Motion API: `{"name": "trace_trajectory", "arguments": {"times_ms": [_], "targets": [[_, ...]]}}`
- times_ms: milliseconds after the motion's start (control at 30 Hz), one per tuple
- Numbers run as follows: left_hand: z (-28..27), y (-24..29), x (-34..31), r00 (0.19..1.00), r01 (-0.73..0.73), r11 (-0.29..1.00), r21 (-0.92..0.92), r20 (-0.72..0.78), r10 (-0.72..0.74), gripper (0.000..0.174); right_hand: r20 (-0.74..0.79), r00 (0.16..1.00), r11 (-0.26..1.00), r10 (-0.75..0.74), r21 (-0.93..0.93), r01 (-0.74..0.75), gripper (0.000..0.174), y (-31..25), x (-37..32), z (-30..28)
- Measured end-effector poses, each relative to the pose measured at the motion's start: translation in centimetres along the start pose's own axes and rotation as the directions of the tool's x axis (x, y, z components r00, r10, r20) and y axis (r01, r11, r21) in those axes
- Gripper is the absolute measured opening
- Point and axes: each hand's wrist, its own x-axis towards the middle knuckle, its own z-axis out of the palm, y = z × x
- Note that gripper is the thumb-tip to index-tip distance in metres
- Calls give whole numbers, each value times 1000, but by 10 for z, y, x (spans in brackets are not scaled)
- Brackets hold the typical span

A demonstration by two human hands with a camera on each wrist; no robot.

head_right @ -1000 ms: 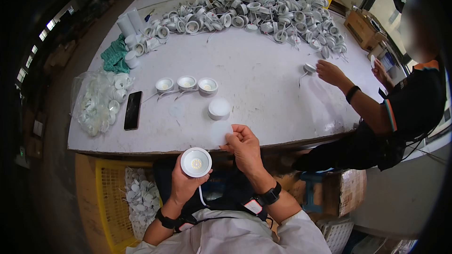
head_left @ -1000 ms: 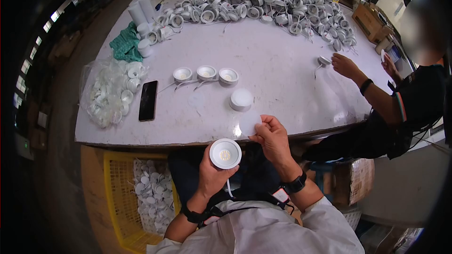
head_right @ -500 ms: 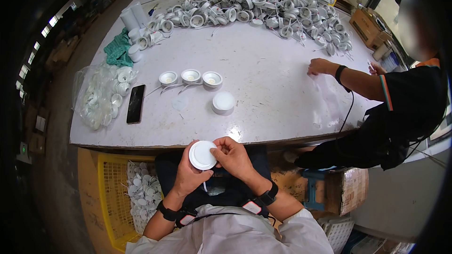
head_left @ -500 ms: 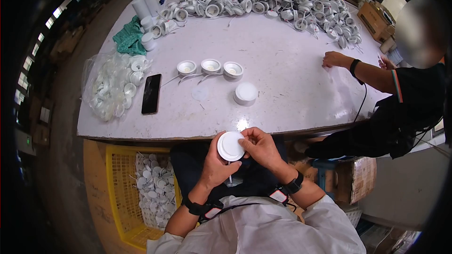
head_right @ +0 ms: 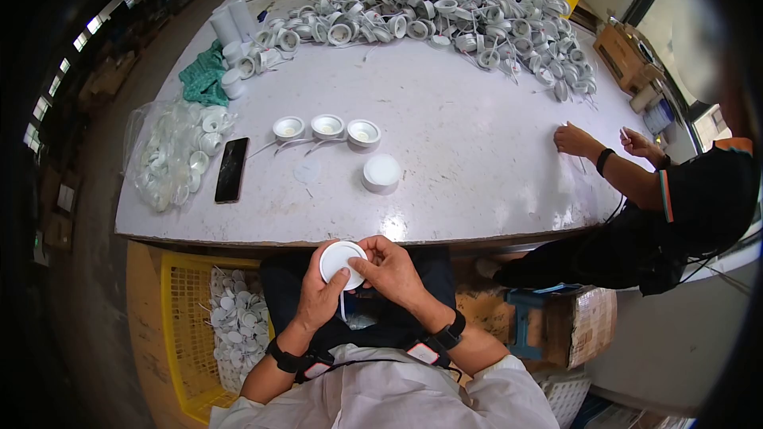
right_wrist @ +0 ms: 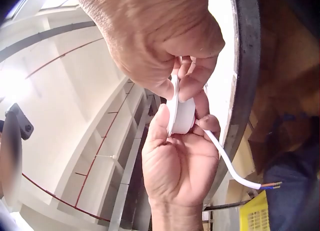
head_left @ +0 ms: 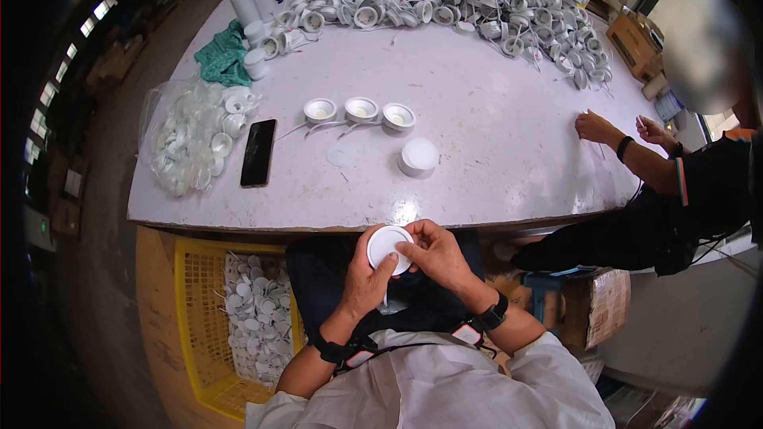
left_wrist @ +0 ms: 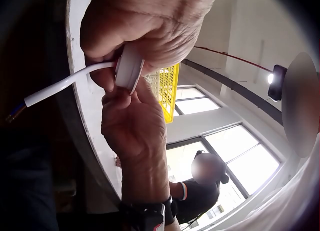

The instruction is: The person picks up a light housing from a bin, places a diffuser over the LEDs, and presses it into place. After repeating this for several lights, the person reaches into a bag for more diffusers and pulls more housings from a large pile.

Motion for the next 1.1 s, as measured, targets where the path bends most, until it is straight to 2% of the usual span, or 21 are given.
{"name": "trace_trajectory", "arguments": {"times_ms": [100, 500, 733, 800, 833, 900, 933, 1000, 1100], "targets": [[-1, 4, 0, 999, 48, 997, -60, 7, -48, 47, 8, 1000, 999, -18, 46, 17, 23, 2, 0, 0], [-3, -3, 1, 998, 55, 987, -150, -2, -56, 46, -3, 1000, 992, -29, 122, 29, 22, 3, -3, 3], [-4, -10, -2, 998, 62, 981, -182, -19, -66, 45, -46, 999, 998, -29, 52, 31, 21, 8, -2, 8], [-6, -2, -2, 975, 224, 939, -261, 48, -219, 41, -50, 998, 997, -25, 70, 28, 20, 10, 0, 7], [-6, -4, -2, 975, 222, 939, -262, 43, -218, 41, -44, 999, 997, -24, 69, 27, 20, 10, 0, 8], [-6, -10, -2, 979, 193, 896, -400, 12, -205, 37, -40, 999, 989, -34, 145, 39, 19, 10, 1, 11], [-6, -9, -2, 978, 192, 896, -401, 7, -206, 37, -35, 999, 989, -32, 145, 37, 19, 10, 1, 12], [-5, -7, 0, 992, 89, 971, -221, -68, -106, 34, -36, 998, 986, -59, 157, 64, 18, 9, 1, 14], [-6, -8, -1, 990, 80, 989, -126, -105, -94, 31, -45, 997, 991, -70, 112, 75, 18, 16, 2, 16]]}}
